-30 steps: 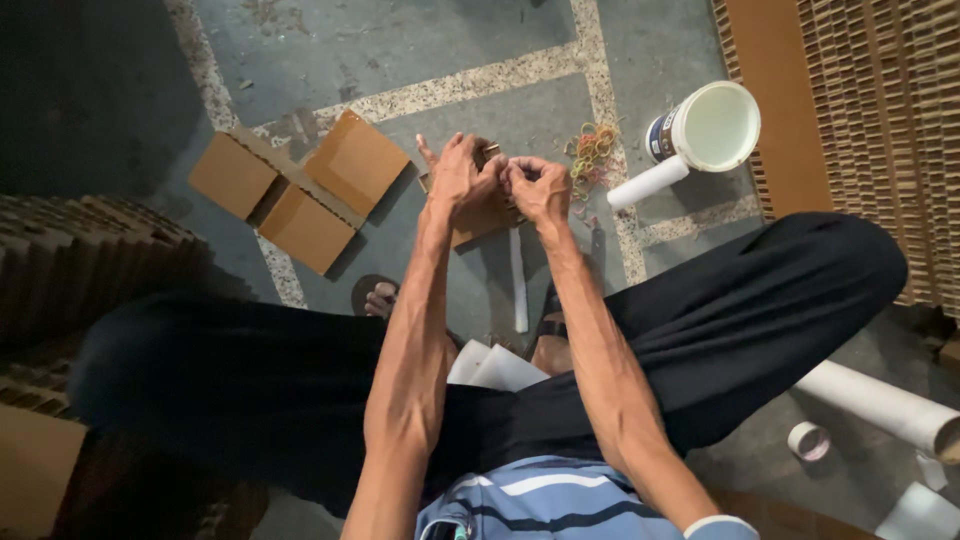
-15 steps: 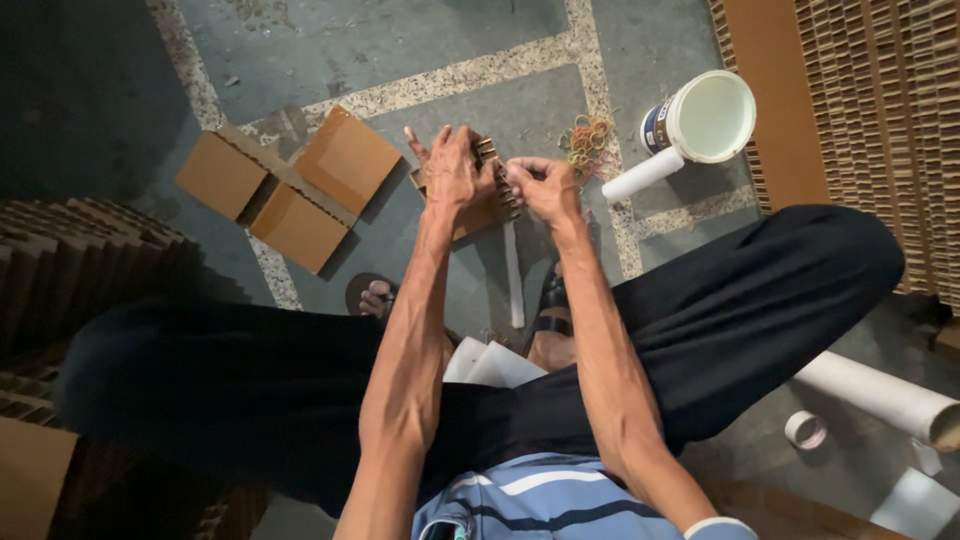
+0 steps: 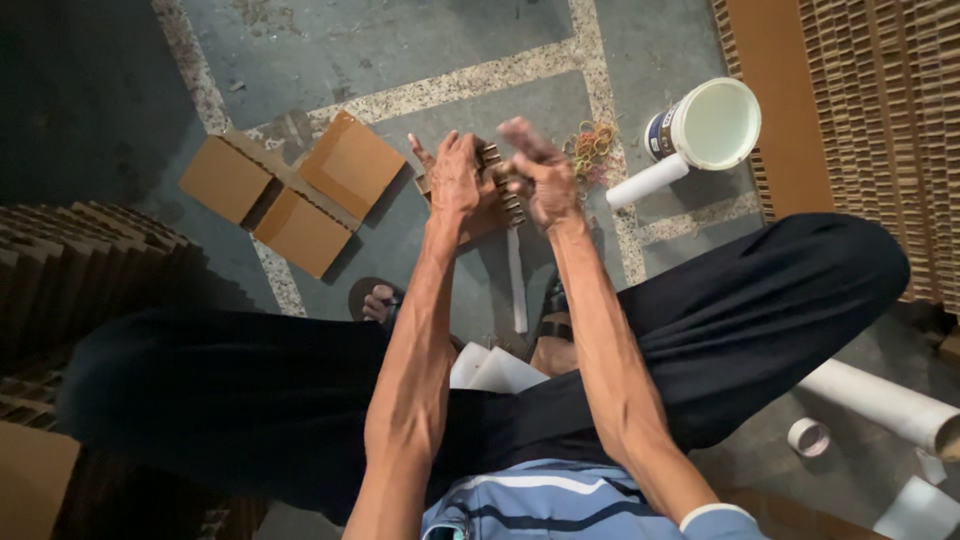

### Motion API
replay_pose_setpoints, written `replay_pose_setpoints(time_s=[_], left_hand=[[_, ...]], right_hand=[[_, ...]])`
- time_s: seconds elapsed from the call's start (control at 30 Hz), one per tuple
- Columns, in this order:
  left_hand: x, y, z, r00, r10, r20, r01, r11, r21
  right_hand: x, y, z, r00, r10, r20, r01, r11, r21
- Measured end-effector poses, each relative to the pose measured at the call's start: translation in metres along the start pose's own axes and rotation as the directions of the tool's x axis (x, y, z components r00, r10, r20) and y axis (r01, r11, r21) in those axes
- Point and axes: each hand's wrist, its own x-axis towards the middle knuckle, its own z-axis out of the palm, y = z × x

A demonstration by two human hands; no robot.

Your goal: The person assembles small cardboard boxes by applying glue to the edges of flat pieces, folding them into shape, and securing the joints with rubber bands. The process is repeated for multiple units.

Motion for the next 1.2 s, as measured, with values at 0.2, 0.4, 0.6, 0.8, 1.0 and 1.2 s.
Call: replay_pose_setpoints(time_s=[0.2, 0.4, 0.6, 0.8, 1.0, 1.2], left_hand=[[0.001, -0.004, 0.006, 0.999, -0.032, 0.001, 0.032, 0.999, -0.006], [0.000, 0.001, 0.001, 0.996, -0.081, 0.022, 0.082, 0.996, -0.032], [0.003, 0.002, 0.000, 0.998, -0.013, -0.059, 0.011, 0.999, -0.032], [0.001, -0.016, 0.021, 0.998, -0.045, 0.053, 0.047, 0.999, -0.022], [0.003, -0.042, 0.047, 0.999, 0.025, -0.023, -0.026, 0.999, -0.040], [0.007, -0.031, 0.022, 0.999, 0.046, 0.014, -0.045, 0.996, -0.075]], right_hand=[[-0.024, -0.022, -0.015, 0.984, -0.139, -0.109, 0.034, 0.751, -0.659], [-0.065, 0.040, 0.000, 0.904, -0.342, 0.257, 0.293, 0.058, -0.954], [0.002, 0.066, -0.014, 0.822, -0.409, 0.395, 0.413, -0.047, -0.909], [0.048, 0.040, -0.025, 0.890, -0.154, 0.429, 0.442, 0.065, -0.895], [0.052, 0.032, -0.018, 0.915, -0.117, 0.387, 0.395, 0.057, -0.917], [0.061, 0.042, -0.030, 0.891, -0.131, 0.435, 0.439, 0.007, -0.898]])
